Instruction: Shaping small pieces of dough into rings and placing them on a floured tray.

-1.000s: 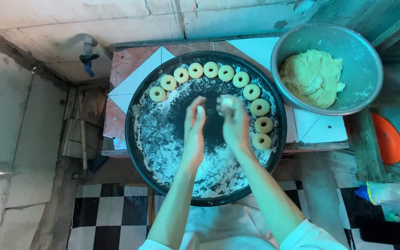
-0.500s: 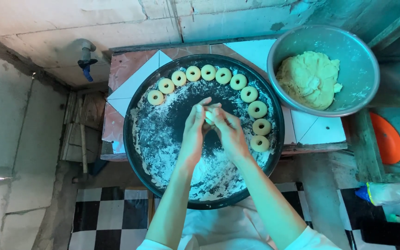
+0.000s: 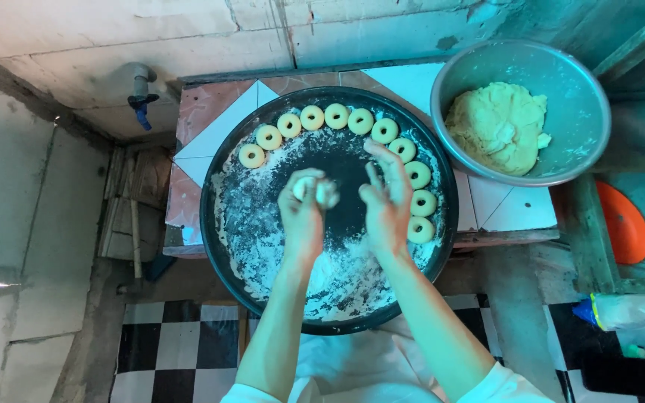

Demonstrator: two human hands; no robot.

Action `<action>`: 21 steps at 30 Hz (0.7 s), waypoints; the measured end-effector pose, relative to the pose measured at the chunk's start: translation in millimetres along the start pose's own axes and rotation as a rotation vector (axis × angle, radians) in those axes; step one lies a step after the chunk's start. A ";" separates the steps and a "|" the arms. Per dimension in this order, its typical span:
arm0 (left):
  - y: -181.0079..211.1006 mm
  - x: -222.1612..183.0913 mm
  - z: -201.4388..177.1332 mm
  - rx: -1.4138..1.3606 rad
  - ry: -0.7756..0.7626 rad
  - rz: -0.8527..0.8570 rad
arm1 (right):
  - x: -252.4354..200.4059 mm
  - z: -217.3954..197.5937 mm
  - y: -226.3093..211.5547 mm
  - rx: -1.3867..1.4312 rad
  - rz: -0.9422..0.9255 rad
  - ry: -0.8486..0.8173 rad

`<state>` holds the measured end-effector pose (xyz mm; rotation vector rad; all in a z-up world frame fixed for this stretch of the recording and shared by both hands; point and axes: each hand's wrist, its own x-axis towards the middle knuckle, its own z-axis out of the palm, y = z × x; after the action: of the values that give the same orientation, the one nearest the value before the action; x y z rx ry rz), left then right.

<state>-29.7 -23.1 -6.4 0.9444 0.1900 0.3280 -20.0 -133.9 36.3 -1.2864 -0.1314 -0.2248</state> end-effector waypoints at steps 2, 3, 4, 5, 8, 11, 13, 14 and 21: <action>1.8 2.3 -4.8 -0.015 -0.003 -0.093 | 2.1 2.0 -15.0 -0.004 0.120 0.075; -0.8 0.1 -4.2 -0.012 -0.007 -0.097 | -1.0 2.0 -10.8 -0.004 0.121 0.082; -3.3 -1.2 -3.8 -0.066 0.038 -0.142 | -2.3 2.9 -6.3 -0.019 0.148 0.066; -5.7 -2.4 -3.5 -0.119 0.081 -0.187 | -3.6 4.0 -1.8 -0.035 0.174 0.049; 14.5 -14.4 12.8 -0.111 0.040 -0.203 | -8.2 7.3 5.8 -0.041 0.249 -0.007; -4.2 -10.1 5.5 0.007 0.182 -0.146 | -10.9 5.6 20.9 -0.038 0.256 -0.070; 4.4 -12.7 7.0 0.035 0.121 -0.133 | -14.4 8.5 12.4 -0.103 0.242 -0.154; 8.7 -13.9 8.7 0.066 0.048 -0.132 | -16.4 9.3 7.5 -0.171 0.226 -0.220; 36.9 -23.1 20.5 0.248 -0.401 -0.128 | -2.1 -0.2 37.2 -0.358 0.196 -0.243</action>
<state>-52.2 -27.0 35.9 1.2160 -0.0788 -0.0086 -13.2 -124.1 0.9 -1.6708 -0.1766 0.0821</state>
